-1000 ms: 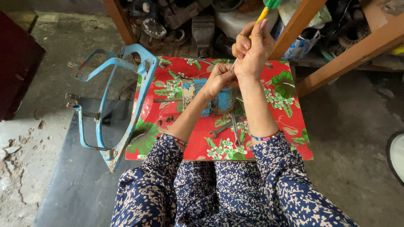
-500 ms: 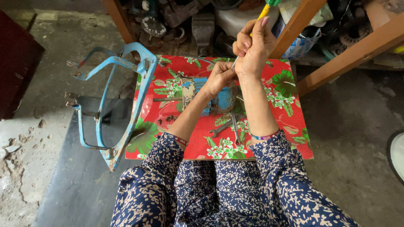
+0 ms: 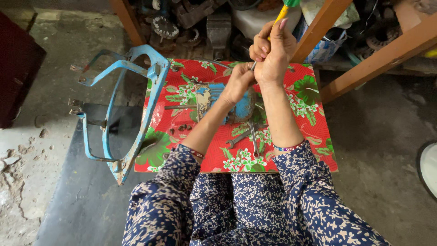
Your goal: The person uses a hammer and screwdriver to work on a blue metal part placed on a small table. They repeatedly strike the part with the hammer and use the screwdriver to adjust or pry components.
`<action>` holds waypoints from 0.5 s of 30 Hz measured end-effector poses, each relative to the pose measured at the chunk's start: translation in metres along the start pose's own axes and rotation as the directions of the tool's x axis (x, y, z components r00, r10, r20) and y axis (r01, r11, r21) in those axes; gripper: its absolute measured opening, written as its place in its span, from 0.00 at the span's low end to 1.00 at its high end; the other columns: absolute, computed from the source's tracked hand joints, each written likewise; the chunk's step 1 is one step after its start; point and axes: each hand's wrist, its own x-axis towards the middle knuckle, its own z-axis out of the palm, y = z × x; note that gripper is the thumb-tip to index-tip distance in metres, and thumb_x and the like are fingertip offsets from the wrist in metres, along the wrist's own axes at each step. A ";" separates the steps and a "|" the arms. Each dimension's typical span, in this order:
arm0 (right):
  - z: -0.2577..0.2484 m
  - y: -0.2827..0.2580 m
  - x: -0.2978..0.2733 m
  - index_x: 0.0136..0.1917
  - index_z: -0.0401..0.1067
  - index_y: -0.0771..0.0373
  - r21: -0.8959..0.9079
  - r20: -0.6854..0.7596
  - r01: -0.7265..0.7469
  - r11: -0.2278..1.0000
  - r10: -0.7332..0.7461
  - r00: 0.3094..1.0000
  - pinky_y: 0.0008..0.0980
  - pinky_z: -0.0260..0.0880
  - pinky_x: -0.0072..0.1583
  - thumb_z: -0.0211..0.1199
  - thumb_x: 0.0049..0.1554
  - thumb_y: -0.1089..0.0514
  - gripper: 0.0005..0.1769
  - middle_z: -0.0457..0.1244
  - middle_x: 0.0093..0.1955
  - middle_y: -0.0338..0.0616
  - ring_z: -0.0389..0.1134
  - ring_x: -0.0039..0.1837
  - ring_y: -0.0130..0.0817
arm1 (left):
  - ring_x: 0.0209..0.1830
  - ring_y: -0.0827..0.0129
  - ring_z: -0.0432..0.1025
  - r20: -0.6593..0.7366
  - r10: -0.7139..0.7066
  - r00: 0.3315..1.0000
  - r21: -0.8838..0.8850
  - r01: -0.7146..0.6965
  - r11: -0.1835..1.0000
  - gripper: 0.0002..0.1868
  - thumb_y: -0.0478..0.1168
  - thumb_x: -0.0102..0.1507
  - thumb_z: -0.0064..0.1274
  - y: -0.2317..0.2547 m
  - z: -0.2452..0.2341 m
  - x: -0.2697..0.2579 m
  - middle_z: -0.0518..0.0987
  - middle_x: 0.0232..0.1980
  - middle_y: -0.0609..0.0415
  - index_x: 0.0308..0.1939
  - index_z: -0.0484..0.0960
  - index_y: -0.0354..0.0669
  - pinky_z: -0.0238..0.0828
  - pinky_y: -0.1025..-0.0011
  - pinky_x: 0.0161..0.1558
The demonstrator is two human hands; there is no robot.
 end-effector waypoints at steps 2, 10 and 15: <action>0.004 -0.004 0.004 0.42 0.62 0.63 0.023 0.039 -0.017 1.000 0.016 0.999 0.27 0.42 0.31 0.54 0.69 0.37 0.28 0.45 0.30 0.34 0.43 0.30 0.24 | 0.28 0.82 0.58 -0.051 0.071 0.996 0.070 -0.067 0.995 0.11 0.41 0.64 0.44 0.002 0.003 0.000 0.68 0.27 0.64 0.29 0.72 0.41 0.56 0.75 0.31; -0.012 -0.022 0.030 0.38 0.51 0.58 0.142 0.462 -0.313 0.939 0.217 0.860 0.27 0.34 0.31 0.46 0.65 0.24 0.35 0.39 0.26 0.32 0.35 0.27 0.22 | 0.26 0.78 0.54 -0.181 0.147 0.972 0.212 -0.107 0.971 0.15 0.43 0.65 0.40 0.008 0.012 -0.002 0.63 0.24 0.63 0.27 0.68 0.38 0.52 0.72 0.28; -0.023 -0.010 0.042 0.36 0.48 0.55 0.114 0.381 -0.349 0.930 0.283 0.880 0.27 0.31 0.30 0.46 0.66 0.25 0.35 0.37 0.25 0.30 0.33 0.26 0.21 | 0.26 0.77 0.54 -0.218 0.204 0.954 0.249 -0.147 0.957 0.15 0.43 0.65 0.38 0.012 0.017 0.001 0.62 0.24 0.60 0.28 0.68 0.37 0.53 0.71 0.29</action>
